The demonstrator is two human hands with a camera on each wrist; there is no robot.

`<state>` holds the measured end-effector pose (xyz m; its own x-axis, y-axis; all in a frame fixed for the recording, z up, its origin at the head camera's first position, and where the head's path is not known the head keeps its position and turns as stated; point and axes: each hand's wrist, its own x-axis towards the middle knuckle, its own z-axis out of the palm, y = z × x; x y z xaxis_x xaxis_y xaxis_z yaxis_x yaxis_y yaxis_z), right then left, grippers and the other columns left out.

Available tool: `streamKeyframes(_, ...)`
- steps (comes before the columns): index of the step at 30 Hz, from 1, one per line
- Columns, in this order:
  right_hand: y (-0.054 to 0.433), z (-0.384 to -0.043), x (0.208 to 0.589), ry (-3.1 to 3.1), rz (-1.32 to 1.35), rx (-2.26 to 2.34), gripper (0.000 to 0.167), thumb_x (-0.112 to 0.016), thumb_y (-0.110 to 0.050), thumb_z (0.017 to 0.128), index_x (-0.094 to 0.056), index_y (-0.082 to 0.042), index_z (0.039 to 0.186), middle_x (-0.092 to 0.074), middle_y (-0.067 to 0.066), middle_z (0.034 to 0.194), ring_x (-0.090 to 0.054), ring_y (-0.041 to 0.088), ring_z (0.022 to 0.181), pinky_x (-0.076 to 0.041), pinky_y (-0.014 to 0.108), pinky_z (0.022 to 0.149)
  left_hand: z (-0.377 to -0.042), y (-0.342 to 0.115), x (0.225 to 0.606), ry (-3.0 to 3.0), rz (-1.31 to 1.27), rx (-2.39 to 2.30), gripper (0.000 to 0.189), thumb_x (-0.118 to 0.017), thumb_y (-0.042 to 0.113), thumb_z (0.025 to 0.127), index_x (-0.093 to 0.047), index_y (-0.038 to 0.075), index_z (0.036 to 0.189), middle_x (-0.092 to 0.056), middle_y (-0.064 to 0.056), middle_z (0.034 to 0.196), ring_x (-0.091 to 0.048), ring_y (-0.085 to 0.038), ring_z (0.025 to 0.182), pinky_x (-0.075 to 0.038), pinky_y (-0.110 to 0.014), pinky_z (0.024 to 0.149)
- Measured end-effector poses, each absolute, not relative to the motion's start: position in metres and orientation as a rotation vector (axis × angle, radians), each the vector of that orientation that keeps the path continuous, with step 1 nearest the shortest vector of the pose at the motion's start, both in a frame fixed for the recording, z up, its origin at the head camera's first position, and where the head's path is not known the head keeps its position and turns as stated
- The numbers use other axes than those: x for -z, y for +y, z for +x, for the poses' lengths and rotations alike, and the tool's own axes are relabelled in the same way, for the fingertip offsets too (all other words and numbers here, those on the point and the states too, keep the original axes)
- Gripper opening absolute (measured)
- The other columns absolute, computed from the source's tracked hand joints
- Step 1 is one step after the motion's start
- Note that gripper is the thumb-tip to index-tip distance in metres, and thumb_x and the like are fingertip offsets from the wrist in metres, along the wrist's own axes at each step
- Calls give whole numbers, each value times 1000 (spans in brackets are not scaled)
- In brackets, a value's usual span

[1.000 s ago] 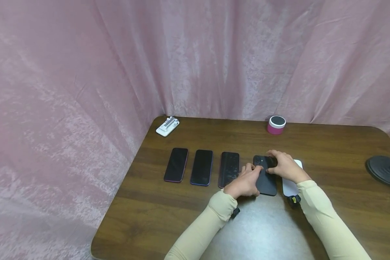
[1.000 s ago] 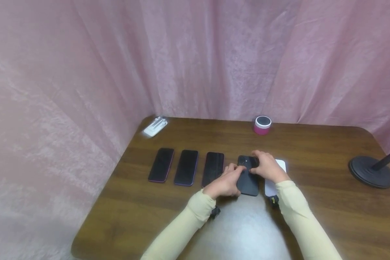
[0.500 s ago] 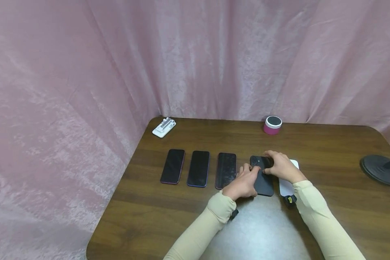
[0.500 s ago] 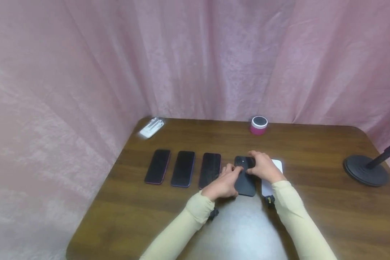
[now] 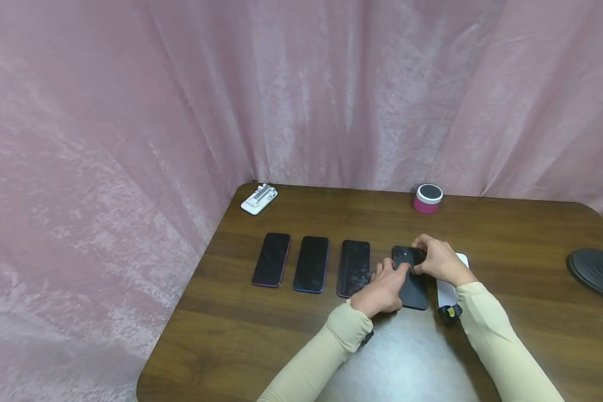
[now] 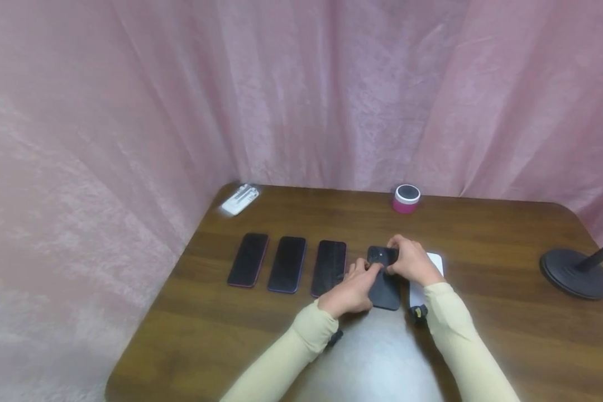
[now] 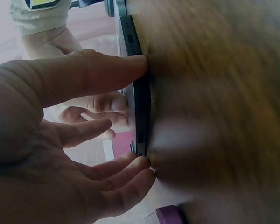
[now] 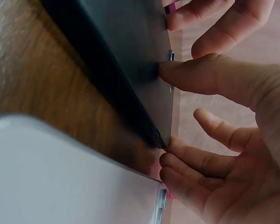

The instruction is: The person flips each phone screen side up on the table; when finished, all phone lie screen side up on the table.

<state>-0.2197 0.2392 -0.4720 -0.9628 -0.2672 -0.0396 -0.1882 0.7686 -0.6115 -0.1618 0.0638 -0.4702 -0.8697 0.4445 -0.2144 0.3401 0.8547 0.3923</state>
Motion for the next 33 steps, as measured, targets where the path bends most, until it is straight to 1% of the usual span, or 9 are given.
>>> streamKeyframes(4,240,-220,471,2844,-361,944,50,-87,-5,63,-60,3,105,-65,18,94,-60,33,84,-48,47,75,-162,64,471,2720,610,-511,81,-83,6,80,-44,26,148,-37,-8,143,-40,-21,124,-42,-36,101)
streamKeyframes(8,240,-220,468,2839,-358,950,51,-87,-4,62,-58,3,104,-63,18,92,-59,32,82,-47,43,72,-163,63,471,2704,631,-532,80,-81,5,82,-42,26,149,-35,-9,145,-40,-21,122,-43,-36,98)
streamKeyframes(14,239,-222,467,2811,-358,956,54,-88,-2,63,-57,5,106,-64,23,95,-58,35,85,-48,44,73,-166,59,474,2691,641,-567,82,-81,3,81,-42,26,149,-34,-9,145,-40,-20,118,-45,-28,86)
streamKeyframes(16,238,-223,467,2810,-359,960,56,-88,-2,63,-56,6,108,-64,25,97,-59,36,86,-48,46,74,-168,58,475,2685,637,-577,83,-82,4,81,-41,26,150,-34,-9,145,-41,-19,118,-45,-26,80)
streamKeyframes(19,237,-224,467,2821,-371,970,61,-88,-2,63,-55,8,113,-65,29,103,-60,40,92,-48,50,78,-170,56,474,2676,627,-592,85,-83,5,80,-41,27,150,-33,-8,145,-40,-19,118,-46,-25,77)
streamKeyframes(23,236,-222,467,2823,-391,987,66,-88,-3,64,-54,10,119,-62,34,113,-60,46,101,-48,56,83,-171,55,473,2666,622,-593,88,-85,7,79,-40,27,152,-34,-7,145,-40,-19,119,-46,-25,78)
streamKeyframes(27,237,-218,465,2808,-398,991,64,-86,-6,71,-54,10,124,-60,36,120,-59,47,103,-48,58,84,-171,55,472,2675,642,-571,88,-87,11,79,-40,26,152,-37,-7,144,-41,-19,121,-47,-26,83)
streamKeyframes(30,238,-215,465,2794,-398,1002,61,-83,-9,76,-54,10,127,-59,36,123,-60,46,102,-51,55,81,-170,55,471,2679,663,-553,88,-88,12,78,-40,25,151,-39,-7,142,-42,-19,121,-46,-27,88)
streamKeyframes(33,240,-213,465,2790,-406,1018,58,-80,-9,80,-54,10,128,-59,36,124,-63,46,101,-54,50,77,-168,55,470,2678,674,-547,88,-88,12,78,-40,24,151,-41,-8,141,-42,-18,119,-46,-26,88)
